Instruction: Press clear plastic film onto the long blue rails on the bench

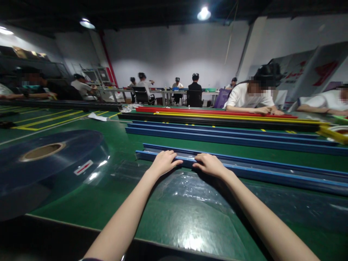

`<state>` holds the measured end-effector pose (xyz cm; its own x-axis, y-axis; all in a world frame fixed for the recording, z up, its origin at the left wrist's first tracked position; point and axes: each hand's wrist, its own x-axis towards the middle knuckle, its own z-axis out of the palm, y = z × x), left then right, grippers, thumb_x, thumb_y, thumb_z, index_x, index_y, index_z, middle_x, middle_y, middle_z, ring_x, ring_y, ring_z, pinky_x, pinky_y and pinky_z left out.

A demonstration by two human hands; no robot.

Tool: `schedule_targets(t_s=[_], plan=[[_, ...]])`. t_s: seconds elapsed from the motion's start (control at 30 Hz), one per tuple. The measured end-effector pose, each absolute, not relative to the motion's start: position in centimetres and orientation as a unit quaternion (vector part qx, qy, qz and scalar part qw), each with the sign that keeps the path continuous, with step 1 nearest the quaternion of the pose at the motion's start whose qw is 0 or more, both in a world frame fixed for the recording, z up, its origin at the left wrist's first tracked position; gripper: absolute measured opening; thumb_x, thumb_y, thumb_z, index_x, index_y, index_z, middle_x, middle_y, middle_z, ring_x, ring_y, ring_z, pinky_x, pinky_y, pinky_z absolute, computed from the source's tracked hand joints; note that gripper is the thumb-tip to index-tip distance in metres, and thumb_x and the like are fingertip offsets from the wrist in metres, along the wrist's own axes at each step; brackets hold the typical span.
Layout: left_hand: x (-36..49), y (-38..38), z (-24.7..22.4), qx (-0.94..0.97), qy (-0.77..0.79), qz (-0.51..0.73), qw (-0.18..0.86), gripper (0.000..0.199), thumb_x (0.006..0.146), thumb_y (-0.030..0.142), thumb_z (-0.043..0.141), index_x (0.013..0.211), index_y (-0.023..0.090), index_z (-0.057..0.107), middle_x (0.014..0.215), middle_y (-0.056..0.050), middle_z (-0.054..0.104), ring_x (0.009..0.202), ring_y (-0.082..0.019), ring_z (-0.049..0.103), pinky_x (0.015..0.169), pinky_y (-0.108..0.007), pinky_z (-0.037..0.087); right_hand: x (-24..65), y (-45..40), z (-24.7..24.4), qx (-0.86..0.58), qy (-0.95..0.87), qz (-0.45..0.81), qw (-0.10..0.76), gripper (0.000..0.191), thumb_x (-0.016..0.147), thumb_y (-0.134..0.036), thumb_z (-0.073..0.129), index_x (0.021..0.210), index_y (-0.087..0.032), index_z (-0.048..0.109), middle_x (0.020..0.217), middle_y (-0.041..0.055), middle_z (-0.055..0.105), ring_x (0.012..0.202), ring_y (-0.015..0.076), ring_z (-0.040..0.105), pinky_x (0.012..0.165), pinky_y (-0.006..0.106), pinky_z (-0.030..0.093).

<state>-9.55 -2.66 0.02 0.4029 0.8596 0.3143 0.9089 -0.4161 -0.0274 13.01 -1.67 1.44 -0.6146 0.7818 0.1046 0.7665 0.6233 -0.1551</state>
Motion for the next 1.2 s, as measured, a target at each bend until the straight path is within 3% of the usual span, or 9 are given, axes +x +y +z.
schedule_targets(t_s=[0.37,0.67,1.2], plan=[[-10.3,-2.6,0.6,-0.843,-0.519,-0.124,0.064,0.038,0.088,0.050,0.040,0.087,0.019,0.062,0.094,-0.005,0.065,0.089,-0.019,0.060,0.077,-0.027,0.042,13.0,-1.7,1.1,-0.434,-0.895,0.050,0.092,0.028,0.088,-0.040,0.043,0.087,-0.019,0.062,0.094,0.0064,0.065,0.087,0.0179,0.058,0.068,0.023,0.034],[-13.2,-1.4,1.3,-0.796,-0.590,-0.132,0.009,0.052,0.090,0.054,0.025,0.083,0.021,0.066,0.089,-0.005,0.068,0.086,-0.020,0.062,0.069,-0.026,0.042,13.1,-1.7,1.4,-0.435,-0.894,0.063,0.090,0.027,0.087,-0.039,0.045,0.091,-0.019,0.063,0.096,0.0063,0.065,0.088,0.0180,0.058,0.068,0.023,0.035],[-19.0,-2.3,2.2,-0.723,-0.676,-0.111,0.088,0.043,0.087,0.034,0.028,0.073,0.018,0.066,0.084,-0.008,0.069,0.081,-0.022,0.062,0.068,-0.027,0.036,9.9,0.0,1.5,-0.388,-0.915,0.081,0.078,0.028,0.085,-0.040,0.046,0.086,-0.018,0.063,0.093,0.0082,0.067,0.084,0.0181,0.059,0.069,0.023,0.037]])
